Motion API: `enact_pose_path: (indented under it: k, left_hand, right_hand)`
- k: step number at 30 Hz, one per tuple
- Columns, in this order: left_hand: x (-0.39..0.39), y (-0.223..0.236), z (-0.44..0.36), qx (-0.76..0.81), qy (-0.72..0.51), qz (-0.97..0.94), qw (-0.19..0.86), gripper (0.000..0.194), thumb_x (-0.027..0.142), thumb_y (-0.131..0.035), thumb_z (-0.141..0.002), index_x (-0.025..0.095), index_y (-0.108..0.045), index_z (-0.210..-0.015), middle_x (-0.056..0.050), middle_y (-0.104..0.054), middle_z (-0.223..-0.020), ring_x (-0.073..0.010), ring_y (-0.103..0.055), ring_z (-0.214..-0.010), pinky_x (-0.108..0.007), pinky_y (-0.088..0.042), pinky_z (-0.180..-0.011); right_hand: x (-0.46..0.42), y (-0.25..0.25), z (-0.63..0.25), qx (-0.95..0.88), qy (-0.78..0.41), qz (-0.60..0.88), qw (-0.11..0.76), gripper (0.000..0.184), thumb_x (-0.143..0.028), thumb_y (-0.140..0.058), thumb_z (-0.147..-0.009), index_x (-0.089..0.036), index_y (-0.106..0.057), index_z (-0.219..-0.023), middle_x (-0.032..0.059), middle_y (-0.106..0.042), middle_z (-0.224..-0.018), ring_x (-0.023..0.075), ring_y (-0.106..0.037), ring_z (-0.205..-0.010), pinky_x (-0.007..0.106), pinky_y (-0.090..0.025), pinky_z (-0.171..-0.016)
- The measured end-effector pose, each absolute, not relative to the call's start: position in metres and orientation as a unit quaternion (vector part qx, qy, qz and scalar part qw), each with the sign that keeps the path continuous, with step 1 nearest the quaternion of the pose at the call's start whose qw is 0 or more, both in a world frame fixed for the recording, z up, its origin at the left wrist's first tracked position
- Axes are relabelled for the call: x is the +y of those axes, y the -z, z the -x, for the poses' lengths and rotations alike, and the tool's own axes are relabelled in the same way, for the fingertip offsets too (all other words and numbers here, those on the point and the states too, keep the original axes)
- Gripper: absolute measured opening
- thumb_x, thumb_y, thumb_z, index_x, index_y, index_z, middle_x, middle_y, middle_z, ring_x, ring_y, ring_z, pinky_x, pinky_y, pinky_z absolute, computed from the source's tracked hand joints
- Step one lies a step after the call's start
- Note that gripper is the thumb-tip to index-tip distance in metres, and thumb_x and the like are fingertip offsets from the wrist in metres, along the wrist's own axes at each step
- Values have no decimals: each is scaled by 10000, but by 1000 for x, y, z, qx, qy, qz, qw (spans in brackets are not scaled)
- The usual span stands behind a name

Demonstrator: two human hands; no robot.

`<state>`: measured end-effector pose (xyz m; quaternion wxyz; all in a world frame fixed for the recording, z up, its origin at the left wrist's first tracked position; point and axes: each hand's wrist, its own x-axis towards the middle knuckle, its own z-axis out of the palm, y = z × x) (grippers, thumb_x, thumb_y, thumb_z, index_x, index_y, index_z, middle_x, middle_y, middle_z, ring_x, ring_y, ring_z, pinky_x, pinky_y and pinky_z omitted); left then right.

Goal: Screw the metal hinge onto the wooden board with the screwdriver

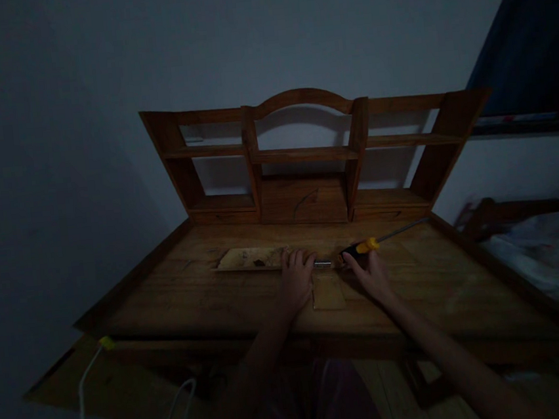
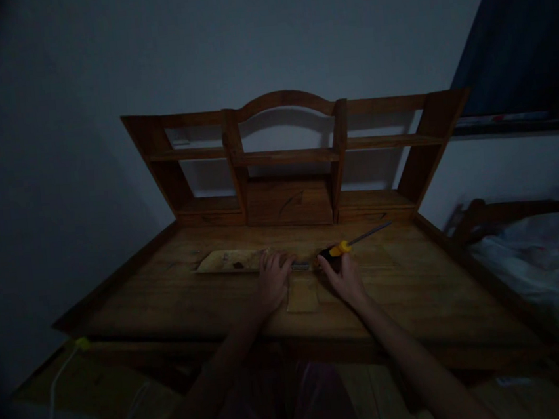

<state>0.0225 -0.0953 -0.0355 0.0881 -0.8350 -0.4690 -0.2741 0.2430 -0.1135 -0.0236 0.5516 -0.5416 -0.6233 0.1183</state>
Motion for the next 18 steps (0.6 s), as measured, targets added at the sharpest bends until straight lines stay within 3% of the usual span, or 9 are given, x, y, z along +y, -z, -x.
enact_pose_path:
  k: [10, 18]
  left_hand:
    - [-99, 32, -23, -477, 297, 822, 91, 356, 220, -399, -970, 239, -527, -1302, -116, -525, -1252, -271, -459, -1242, -570, -184, -1183]
    - [-99, 32, -22, -474, 293, 827, 78, 369, 239, -416, -967, 256, -492, -1327, -100, -524, -1246, -264, -457, -1245, -572, -188, -1177]
  right_hand:
    - [-110, 24, -245, -566, -121, 569, 584, 420, -545, -694, -795, -196, -617, -1018, 107, -695, -931, 269, -655, -852, 416, -513, -820]
    - [-108, 20, -245, -538, -209, 532, 619, 375, -527, -736, -751, -215, -591, -901, 50, -671, -866, 235, -640, -829, 362, -519, -767]
